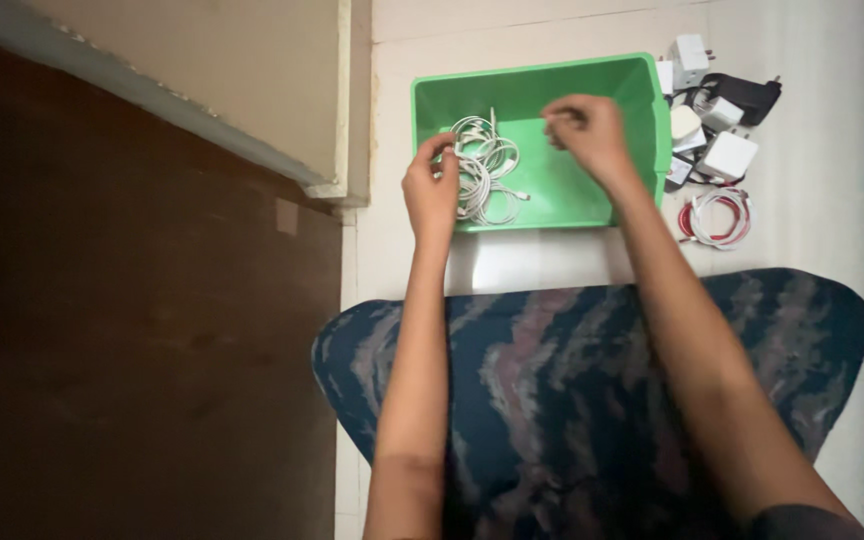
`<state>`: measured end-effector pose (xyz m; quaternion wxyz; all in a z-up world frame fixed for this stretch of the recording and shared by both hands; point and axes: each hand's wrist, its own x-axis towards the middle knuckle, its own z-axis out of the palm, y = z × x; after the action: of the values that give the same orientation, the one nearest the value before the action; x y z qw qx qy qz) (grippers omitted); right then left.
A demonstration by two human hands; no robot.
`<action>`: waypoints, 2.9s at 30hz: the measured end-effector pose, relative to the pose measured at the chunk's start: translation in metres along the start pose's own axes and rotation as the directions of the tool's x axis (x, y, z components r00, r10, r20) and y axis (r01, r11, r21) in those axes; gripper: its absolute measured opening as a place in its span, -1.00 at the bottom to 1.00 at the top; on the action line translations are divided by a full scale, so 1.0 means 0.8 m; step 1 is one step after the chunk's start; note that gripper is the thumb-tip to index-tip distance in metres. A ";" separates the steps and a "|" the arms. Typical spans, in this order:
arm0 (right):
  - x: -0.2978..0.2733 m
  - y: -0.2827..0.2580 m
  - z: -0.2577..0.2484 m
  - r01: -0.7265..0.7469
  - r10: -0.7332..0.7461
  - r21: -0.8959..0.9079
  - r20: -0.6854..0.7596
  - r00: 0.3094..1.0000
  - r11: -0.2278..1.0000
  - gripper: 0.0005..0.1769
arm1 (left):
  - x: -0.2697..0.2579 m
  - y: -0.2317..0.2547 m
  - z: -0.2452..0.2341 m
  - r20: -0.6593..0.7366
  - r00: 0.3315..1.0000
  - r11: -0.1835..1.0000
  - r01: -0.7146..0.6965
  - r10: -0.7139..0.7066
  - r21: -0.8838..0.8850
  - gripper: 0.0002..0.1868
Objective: The person sits on the floor and sorts a green bin of tangled cables and chargers. They remove each item, separate chargers from cables, and place them into distinct piles on the floor. The bin is emptied and set aside as the sorting continues.
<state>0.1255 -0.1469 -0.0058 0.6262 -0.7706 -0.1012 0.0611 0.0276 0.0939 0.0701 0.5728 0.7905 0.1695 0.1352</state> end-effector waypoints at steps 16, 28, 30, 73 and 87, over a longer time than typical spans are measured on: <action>0.050 0.103 0.071 -0.074 0.178 -0.525 0.151 0.972 0.848 -0.82 | 0.031 -0.127 0.067 -0.014 0.998 0.944 0.058 -0.066 -0.326 -0.73; -0.021 -0.022 0.011 -0.009 -0.004 -0.405 -0.032 0.999 0.914 -0.82 | 0.008 -0.079 0.074 0.155 0.973 0.980 -0.186 0.172 0.075 -0.53; -0.030 -0.033 0.002 0.010 -0.035 -0.410 -0.053 0.998 0.912 -0.82 | 0.004 -0.070 0.077 0.218 0.948 0.961 -0.257 0.231 0.098 -0.47; -0.069 -0.127 -0.044 0.103 -0.087 0.023 -0.365 0.927 0.994 -0.81 | -0.031 -0.046 0.093 0.427 0.895 0.971 -0.201 0.127 0.131 -0.10; -0.083 -0.063 -0.070 0.012 -0.057 -0.106 -0.432 0.900 0.994 -0.82 | 0.008 -0.084 0.079 0.174 0.974 0.912 0.202 -0.147 -0.356 -0.41</action>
<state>0.0692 -0.2058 0.0526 0.5944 -0.7934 0.0242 -0.1287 0.0517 0.0615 -0.0135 0.7325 0.6570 0.1691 0.0557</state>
